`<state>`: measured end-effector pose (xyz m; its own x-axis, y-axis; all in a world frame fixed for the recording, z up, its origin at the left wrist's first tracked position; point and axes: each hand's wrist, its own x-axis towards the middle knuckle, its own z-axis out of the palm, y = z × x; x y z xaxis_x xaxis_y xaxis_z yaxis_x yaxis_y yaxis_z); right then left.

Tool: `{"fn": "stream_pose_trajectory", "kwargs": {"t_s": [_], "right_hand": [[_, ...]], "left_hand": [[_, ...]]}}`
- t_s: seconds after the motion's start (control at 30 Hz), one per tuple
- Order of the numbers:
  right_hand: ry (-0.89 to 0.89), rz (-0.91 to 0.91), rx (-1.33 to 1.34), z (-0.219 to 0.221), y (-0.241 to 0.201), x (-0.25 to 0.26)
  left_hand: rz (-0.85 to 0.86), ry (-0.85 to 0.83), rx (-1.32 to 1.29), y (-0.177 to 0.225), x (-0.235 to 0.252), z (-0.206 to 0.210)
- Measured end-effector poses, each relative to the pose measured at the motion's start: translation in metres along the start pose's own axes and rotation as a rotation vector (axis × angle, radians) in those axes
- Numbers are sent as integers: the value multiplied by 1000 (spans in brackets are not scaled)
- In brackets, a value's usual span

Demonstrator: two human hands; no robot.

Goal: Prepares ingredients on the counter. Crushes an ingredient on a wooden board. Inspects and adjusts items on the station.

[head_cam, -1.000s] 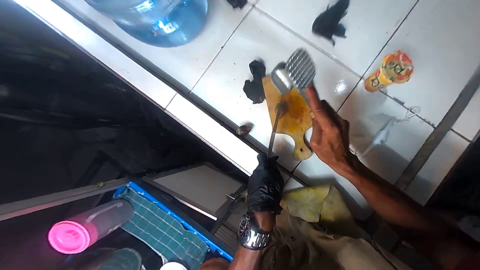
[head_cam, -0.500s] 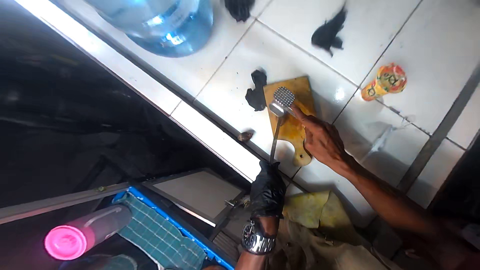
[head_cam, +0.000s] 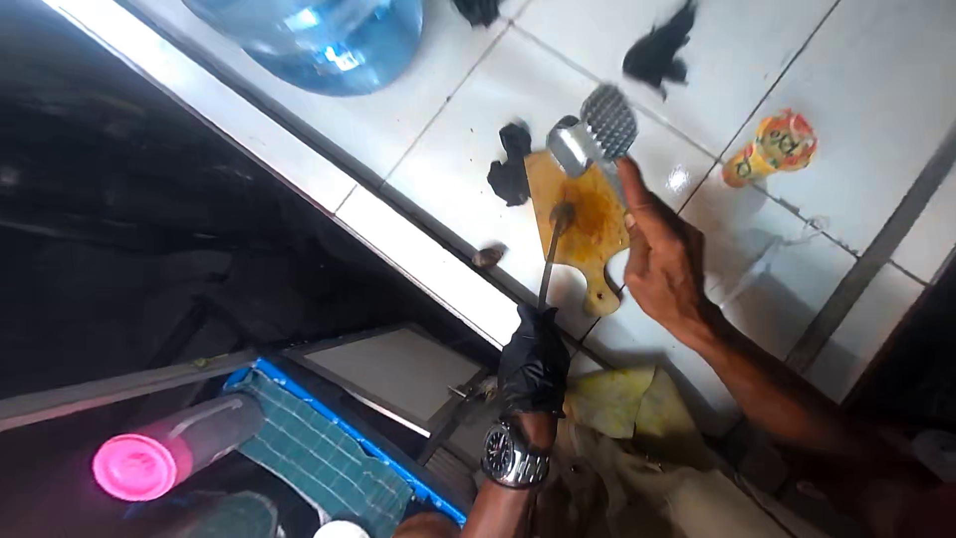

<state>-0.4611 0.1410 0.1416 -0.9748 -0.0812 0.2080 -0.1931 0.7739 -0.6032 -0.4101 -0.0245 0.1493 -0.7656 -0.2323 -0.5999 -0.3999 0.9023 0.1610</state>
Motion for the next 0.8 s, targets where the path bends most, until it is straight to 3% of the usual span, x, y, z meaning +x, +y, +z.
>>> {"fn": "stream_pose_trajectory", "kwargs": {"t_s": [0.07,0.13,0.23,0.3,0.37,0.43,0.53,0.6,0.7,0.8], "right_hand": [[-116,50,-55,25,15,-6],[-217,83,-73,12,11,4],[-61,37,-6,-12,-7,-2],[37,-1,1,-1,-3,-3],[-152,102,-34,18,9,-14],[-284,135,-76,6,6,-1],[-167,63,-30,-20,-17,-2],[-20,-7,-8,-10,-11,2],[-214,92,-110,25,13,-8],[-281,108,-106,-2,-1,12]], "left_hand": [[6,-4,-2,-1,2,0],[13,1,9,2,4,-3],[33,33,26,-3,1,3],[33,47,14,-3,1,6],[30,18,16,-4,0,4],[41,17,2,-3,1,1],[66,59,-19,-11,-5,8],[51,73,-24,-7,0,9],[27,13,13,-7,1,6],[91,92,-15,-14,-4,12]]}}
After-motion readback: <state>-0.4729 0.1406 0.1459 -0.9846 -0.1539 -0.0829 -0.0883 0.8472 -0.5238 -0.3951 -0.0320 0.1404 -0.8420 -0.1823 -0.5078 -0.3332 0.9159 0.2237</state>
